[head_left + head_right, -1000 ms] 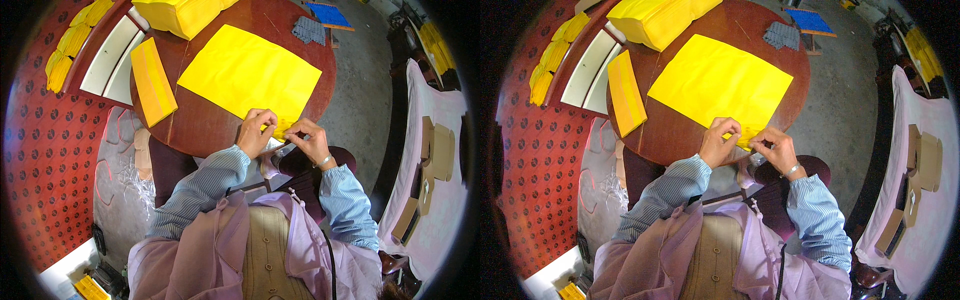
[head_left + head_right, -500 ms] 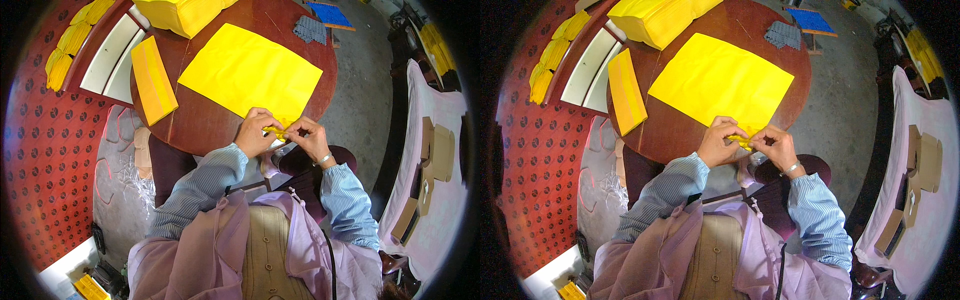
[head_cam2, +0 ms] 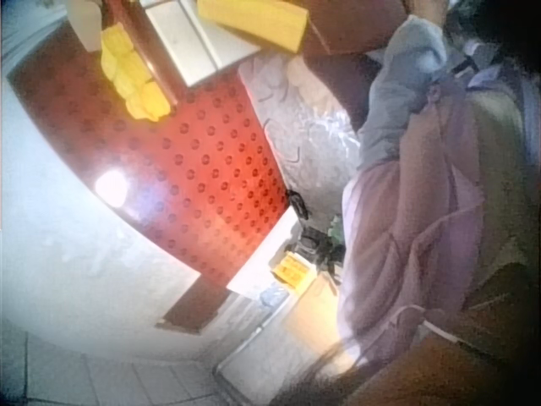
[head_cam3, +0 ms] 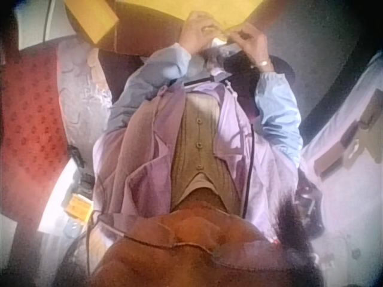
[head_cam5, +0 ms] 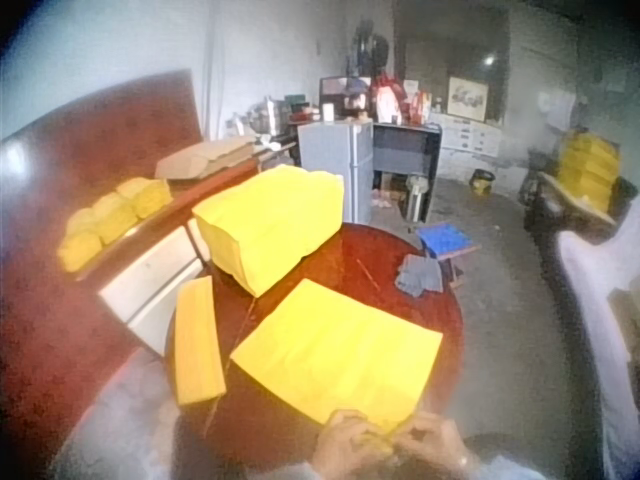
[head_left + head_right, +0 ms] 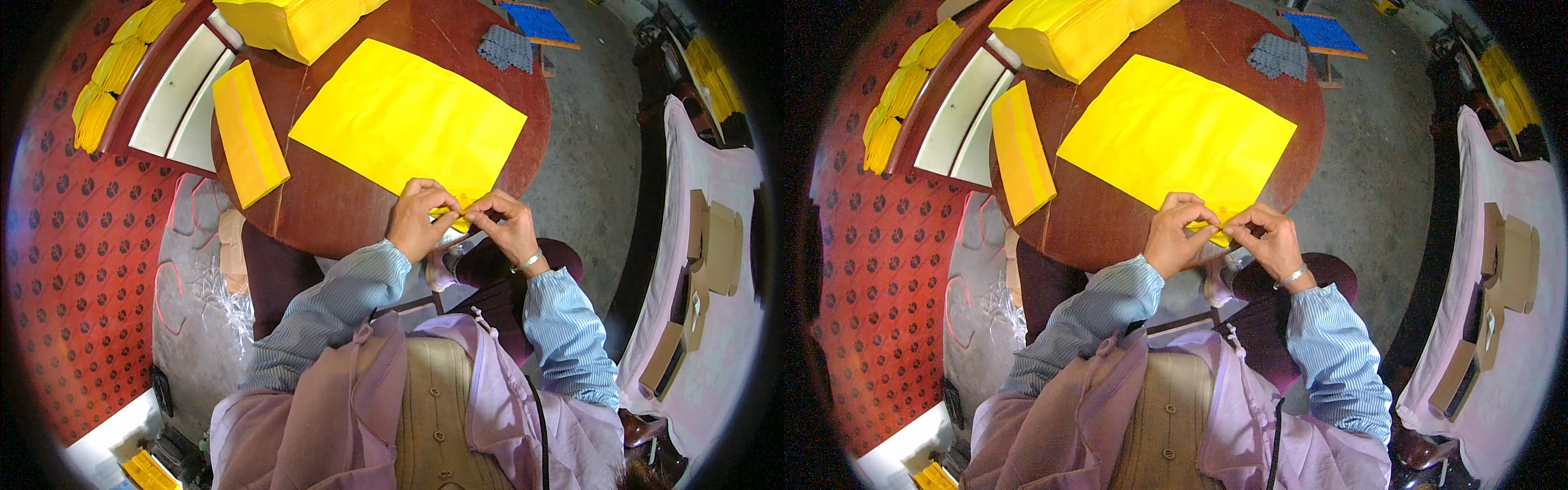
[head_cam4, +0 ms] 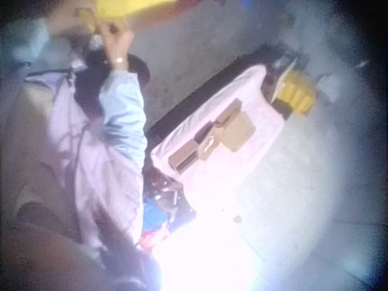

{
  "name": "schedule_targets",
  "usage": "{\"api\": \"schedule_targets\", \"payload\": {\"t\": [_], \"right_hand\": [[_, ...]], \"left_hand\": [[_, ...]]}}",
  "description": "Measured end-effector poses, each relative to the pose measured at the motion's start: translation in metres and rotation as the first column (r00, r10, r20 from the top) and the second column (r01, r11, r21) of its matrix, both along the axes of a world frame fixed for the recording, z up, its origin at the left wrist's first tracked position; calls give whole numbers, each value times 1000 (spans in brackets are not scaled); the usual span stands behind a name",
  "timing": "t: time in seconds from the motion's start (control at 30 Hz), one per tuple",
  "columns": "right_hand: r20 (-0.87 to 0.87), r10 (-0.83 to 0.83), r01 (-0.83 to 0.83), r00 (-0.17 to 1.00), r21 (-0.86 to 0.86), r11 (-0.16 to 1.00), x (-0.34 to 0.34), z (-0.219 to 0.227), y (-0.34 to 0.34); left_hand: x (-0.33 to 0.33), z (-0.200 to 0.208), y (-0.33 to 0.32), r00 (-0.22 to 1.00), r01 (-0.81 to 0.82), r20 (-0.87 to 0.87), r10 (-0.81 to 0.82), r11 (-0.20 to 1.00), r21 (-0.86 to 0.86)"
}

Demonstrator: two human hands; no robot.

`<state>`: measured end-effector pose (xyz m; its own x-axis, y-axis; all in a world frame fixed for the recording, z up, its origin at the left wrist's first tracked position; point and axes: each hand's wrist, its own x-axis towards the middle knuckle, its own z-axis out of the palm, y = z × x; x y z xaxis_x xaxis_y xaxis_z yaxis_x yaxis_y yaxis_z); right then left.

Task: The person folds a yellow sheet of paper on a round wooden table, repeatedly creasing edges and stacking the folded pieces. The person handles the paper by hand without tools, smoothing folds and aligning edges throughout the clip.

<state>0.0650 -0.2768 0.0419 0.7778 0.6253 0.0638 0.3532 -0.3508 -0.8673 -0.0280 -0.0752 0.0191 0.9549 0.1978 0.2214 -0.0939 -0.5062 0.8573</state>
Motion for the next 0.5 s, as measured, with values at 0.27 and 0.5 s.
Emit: {"api": "schedule_targets", "payload": {"t": [0.27,0.5], "right_hand": [[113,-60,59,992,9,998,29,7,21],[523,-237,338,819,-106,935,211,3,67]], "left_hand": [[1,2,-5,997,-65,31,66,997,-29],[0,6,-4,997,-65,-46,62,996,-62]]}}
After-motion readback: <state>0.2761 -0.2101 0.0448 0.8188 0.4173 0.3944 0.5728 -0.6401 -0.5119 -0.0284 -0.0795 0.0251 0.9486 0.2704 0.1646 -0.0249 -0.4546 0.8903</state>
